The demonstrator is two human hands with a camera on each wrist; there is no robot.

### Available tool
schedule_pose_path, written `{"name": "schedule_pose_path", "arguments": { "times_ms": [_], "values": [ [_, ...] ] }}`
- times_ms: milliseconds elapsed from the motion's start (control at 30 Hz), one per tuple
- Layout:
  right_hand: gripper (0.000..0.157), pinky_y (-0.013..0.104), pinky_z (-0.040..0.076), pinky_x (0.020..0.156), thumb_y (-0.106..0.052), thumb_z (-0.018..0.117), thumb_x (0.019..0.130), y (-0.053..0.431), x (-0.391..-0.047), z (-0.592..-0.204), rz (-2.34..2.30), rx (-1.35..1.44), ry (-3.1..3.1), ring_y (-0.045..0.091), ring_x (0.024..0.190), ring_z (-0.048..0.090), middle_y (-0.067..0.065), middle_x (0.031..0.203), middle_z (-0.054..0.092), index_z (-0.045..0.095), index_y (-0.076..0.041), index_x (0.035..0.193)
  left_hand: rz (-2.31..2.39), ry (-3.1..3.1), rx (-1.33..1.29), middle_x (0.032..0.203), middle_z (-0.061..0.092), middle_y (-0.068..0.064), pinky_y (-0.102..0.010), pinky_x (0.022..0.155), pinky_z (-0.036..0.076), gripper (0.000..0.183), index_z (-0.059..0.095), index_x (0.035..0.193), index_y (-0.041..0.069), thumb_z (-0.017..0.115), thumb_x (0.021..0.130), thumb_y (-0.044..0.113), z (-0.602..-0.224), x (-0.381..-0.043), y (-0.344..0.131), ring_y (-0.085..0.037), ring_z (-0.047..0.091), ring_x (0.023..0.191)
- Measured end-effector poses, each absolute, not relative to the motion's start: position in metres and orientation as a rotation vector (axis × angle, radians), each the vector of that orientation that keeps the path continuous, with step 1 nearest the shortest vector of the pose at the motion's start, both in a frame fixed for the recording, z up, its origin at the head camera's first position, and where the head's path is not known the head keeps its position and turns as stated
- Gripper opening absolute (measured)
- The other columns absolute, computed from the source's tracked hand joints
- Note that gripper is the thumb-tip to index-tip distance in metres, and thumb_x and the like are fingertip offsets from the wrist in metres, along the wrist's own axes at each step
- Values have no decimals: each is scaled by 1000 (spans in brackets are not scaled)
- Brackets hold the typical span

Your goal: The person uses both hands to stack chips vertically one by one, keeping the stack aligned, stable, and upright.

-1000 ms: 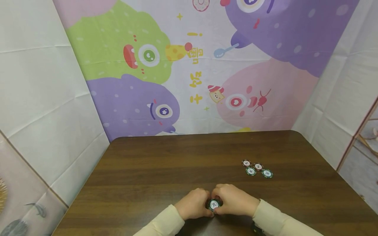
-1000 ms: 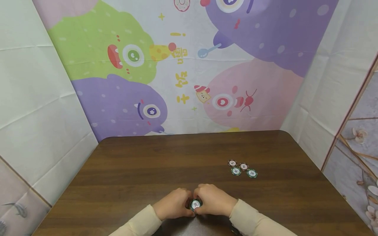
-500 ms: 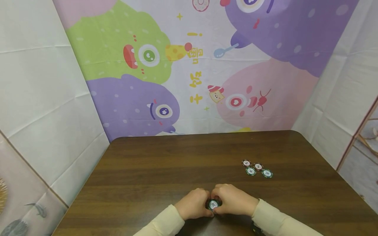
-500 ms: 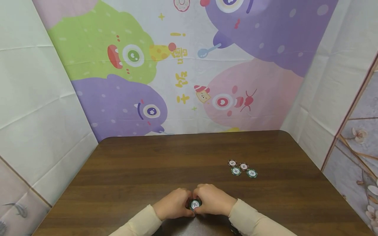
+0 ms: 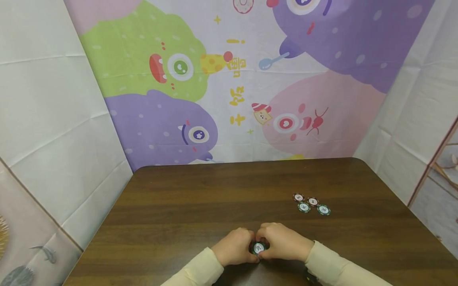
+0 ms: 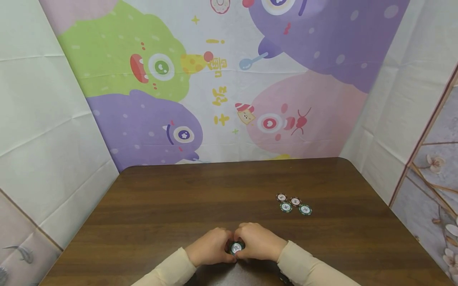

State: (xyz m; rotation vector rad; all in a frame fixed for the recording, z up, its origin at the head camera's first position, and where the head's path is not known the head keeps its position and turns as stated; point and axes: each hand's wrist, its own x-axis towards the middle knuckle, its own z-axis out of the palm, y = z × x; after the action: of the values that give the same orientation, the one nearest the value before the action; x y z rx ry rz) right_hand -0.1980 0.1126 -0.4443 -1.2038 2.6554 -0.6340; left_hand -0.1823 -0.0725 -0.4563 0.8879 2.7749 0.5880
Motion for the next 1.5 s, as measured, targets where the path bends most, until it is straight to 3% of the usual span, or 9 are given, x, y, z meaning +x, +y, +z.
{"name": "schedule_pose_path", "arguments": {
  "times_ms": [333,700,1067,1367,1500],
  "values": [
    [27,19,49,67,-30,77,82,124,-204,-444,-727,-1158,2691,2,77,55,-8,92,61,72,-12,100,540,2778,862,68,53,11,-13,52,41,28,64,83,11,85,72,25,-454,-181,-72,1,43,58],
    [34,25,53,72,-34,76,83,152,-216,-437,-707,-1041,2867,12,85,64,-3,98,65,70,-8,105,490,2806,869,72,58,10,-14,56,42,30,66,85,10,86,71,27,-454,-183,-71,1,47,60],
    [34,27,51,68,-32,76,84,196,-239,-432,-752,-776,3016,10,81,62,1,96,70,70,-6,105,469,2813,859,76,62,8,-16,61,44,30,68,88,10,86,71,28,-452,-182,-70,0,48,66],
    [34,29,42,61,-27,76,82,225,-254,-443,-660,-605,3113,11,68,50,3,84,62,69,1,102,480,2811,865,79,64,7,-15,62,45,32,69,91,9,85,71,28,-453,-182,-71,0,50,67],
    [36,35,48,64,-25,75,83,237,-258,-446,-618,-533,3128,15,72,56,9,89,66,69,4,103,479,2809,859,79,64,7,-16,62,45,31,69,90,10,85,71,29,-454,-183,-71,0,50,68]
  ]
}}
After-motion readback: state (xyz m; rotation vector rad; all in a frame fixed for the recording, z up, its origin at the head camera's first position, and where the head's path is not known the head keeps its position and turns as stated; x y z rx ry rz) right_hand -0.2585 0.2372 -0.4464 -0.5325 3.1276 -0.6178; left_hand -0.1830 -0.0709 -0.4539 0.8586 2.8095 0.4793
